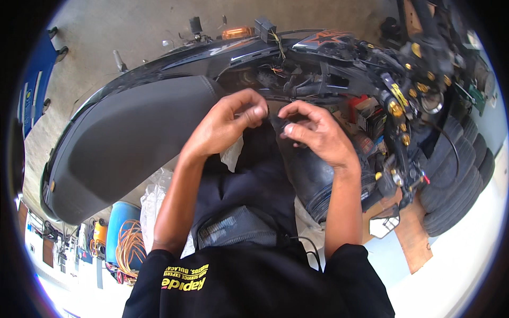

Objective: The person removes the motorcycle seat, then strips and twists exposed wires under the seat area. They wrap the connections with electrical tape, reposition the seat, and continue taping additional wire bundles.

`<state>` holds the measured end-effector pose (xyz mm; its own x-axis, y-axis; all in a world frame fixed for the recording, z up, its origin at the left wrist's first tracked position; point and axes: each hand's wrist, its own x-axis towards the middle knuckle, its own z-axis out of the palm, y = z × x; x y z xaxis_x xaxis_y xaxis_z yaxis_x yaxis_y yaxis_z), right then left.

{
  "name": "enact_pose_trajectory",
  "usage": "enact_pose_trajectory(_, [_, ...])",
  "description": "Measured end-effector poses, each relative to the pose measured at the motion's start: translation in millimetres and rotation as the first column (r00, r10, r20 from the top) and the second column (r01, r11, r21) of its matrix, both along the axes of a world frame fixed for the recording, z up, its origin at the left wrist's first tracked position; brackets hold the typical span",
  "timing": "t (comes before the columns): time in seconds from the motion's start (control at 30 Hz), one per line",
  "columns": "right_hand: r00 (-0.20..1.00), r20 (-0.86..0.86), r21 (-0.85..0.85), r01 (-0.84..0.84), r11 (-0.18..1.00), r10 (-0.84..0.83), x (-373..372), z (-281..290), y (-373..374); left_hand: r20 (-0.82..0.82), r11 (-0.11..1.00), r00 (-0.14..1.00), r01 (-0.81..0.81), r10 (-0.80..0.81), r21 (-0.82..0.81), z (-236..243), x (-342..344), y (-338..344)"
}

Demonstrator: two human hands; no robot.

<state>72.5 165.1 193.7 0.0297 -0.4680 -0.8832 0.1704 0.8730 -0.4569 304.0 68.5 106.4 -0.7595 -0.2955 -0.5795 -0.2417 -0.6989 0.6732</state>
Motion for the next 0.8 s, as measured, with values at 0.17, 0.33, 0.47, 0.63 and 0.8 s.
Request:
enact_pose_trajectory(0.17, [0.891,-0.454,-0.064,0.0,0.998,-0.029,-30.5,-62.1,-3.8,0.12,0.655,0.93,-0.149,0.347,-0.741,-61.8,-56.8,34.7])
enact_pose_trajectory(0.33, [0.875,-0.396,-0.286,0.172,0.943,-0.279,-34.0,-103.8,-2.6,0.253,0.642,0.893,-0.051,0.372,-0.765,-115.5,-105.4,51.6])
enact_pose_trajectory(0.47, [0.901,-0.381,-0.291,0.095,0.952,-0.206,-49.0,-128.3,-1.8,0.184,0.603,0.876,-0.141,0.445,-0.785,-134.1,-109.4,49.0])
enact_pose_trajectory(0.63, [0.916,-0.393,-0.169,0.016,0.985,-0.083,-53.1,-138.8,-6.1,0.224,0.684,0.88,-0.144,0.419,-0.715,-118.8,-121.5,32.7])
enact_pose_trajectory(0.8, [0.908,-0.417,-0.227,-0.057,0.972,-0.044,-48.0,-152.0,-3.6,0.196,0.743,0.886,-0.214,0.421,-0.634,-130.7,-119.7,40.2])
